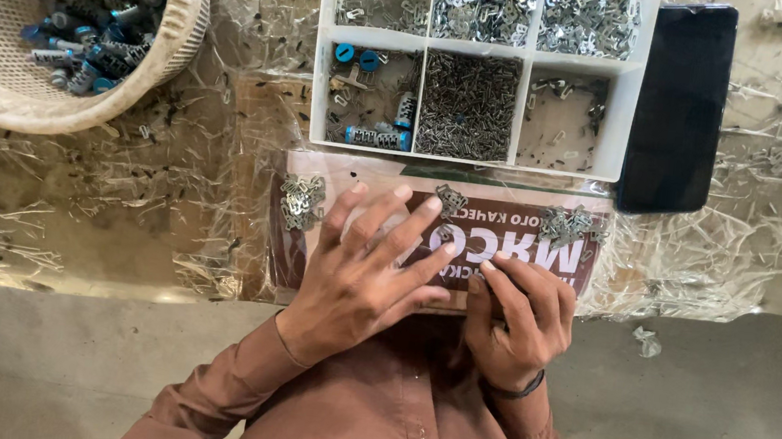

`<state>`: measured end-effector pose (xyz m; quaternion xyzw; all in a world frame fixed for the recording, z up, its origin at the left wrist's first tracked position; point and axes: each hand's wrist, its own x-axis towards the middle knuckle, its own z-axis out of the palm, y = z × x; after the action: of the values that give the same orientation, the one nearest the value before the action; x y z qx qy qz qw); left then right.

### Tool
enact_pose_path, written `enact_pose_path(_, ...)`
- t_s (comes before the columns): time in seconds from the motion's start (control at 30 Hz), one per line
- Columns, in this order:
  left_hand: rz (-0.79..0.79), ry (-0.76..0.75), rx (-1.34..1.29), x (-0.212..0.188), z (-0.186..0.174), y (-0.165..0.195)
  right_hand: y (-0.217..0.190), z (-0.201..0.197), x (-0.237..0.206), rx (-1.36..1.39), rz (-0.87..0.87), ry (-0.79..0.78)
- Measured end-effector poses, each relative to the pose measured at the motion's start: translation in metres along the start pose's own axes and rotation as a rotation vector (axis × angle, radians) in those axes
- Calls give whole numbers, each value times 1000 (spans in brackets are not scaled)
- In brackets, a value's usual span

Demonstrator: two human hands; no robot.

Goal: The person picks small metal components from a compartment organizer box and assembles them together by hand, pressing and twisting the pieces to join them. Finished assemblies are placed into piles on the table or into a nearby basket, and the person repeats the assembly cycle with new parts.

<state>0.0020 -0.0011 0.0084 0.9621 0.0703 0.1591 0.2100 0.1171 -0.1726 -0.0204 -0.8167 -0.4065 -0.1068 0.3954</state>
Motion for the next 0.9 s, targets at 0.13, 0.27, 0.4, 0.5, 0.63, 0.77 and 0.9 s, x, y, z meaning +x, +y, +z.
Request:
enact_pose_path(0.13,-64,7,70,4,0,1,2,0,1,5,1,5)
enact_pose_path(0.27,-43,13,43,9,-1,0,2,-1,3,3,6,5)
enact_pose_path(0.4,-40,9,84,15,-2,-3,3,-2,7,10,2,0)
enact_pose_path(0.5,-33,89,66,22,-8,-9,1,-3,13,20,8,0)
enact_pose_path(0.63,47,192,138,41,-31,-39,0,-7,25,55,26,-13)
enact_pose_path(0.77,61,38,195,82,-54,-80,-3,-11,42,110,31,-34)
enact_pose_path(0.9,167,-177,240,129,-58,-100,-12,-11,63,157,1,-51)
